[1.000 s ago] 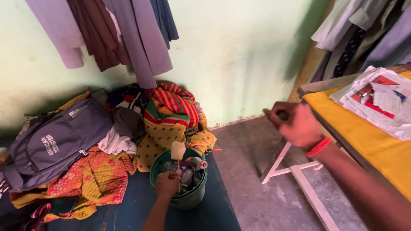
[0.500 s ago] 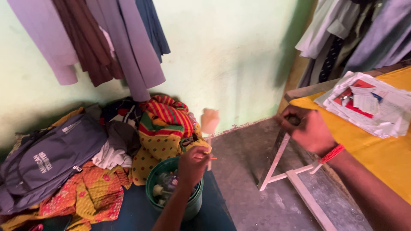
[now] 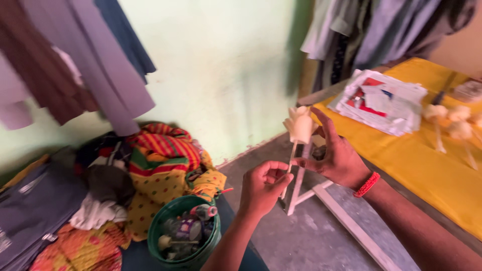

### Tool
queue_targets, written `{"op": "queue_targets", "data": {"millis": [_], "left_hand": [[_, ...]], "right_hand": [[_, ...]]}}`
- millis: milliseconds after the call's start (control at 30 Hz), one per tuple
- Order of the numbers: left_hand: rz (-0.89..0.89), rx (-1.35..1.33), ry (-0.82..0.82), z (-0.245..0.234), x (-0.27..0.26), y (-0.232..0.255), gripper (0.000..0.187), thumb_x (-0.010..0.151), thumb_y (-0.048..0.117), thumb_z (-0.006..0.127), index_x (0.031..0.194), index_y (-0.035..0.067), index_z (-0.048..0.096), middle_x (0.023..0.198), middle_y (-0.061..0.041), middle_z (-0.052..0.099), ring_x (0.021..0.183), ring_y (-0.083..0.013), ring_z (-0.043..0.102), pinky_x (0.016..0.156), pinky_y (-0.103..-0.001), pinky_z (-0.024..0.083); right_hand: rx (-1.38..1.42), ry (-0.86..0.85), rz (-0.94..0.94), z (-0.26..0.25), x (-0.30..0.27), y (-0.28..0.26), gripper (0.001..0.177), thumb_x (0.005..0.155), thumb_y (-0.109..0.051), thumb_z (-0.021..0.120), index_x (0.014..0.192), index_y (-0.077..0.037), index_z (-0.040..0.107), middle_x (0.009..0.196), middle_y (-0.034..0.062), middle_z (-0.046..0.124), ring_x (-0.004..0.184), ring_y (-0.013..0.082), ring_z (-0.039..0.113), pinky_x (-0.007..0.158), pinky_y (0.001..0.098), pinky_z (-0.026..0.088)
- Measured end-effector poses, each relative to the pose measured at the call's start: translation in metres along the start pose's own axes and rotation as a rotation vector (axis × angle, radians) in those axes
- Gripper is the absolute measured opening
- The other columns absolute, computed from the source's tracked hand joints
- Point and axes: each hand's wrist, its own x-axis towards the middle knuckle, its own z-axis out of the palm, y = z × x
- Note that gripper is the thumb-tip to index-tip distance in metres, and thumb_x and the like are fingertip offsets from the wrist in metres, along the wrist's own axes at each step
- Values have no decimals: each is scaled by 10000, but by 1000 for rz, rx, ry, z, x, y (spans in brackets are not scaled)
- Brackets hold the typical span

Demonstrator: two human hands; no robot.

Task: The person wipes a small plastic container and a screwdriver with a cloth on a yellow table. They then retrieve several flower-shaped decorations on sticks from a bucket and place them on the table.

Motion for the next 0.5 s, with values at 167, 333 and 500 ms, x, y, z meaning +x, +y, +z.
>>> {"op": "queue_targets", "data": {"millis": [167, 333, 500], "left_hand": [[34, -71, -103, 34, 4, 2, 188, 856, 92, 804, 1010, 7, 738, 785, -9, 711, 659, -38, 632, 604, -216, 536], [-31, -163, -225, 76, 17, 4, 208, 858, 95, 793, 1037, 11, 727, 775, -3, 689, 649, -38, 618, 565, -218, 534], [24, -179, -330, 136, 50, 10, 205, 853, 95, 805, 1020, 7, 725, 777, -9, 697, 644, -48, 617, 557, -217, 528]], "right_hand": [[207, 74, 29, -27, -26, 15, 1173, 696, -213, 891, 1611, -185, 158, 1302, 203, 682, 1032, 241, 728, 837, 334, 573], [-49, 284, -357, -67, -45, 38, 1096, 744, -136, 922, 1607, -87, 248, 1455, 341, 538, 1194, 284, 613, 875, 376, 565], [141, 266, 195, -123, -54, 69, 921, 766, -173, 842, 1532, -165, 330, 1265, 129, 716, 648, 110, 605, 593, 278, 511]]}}
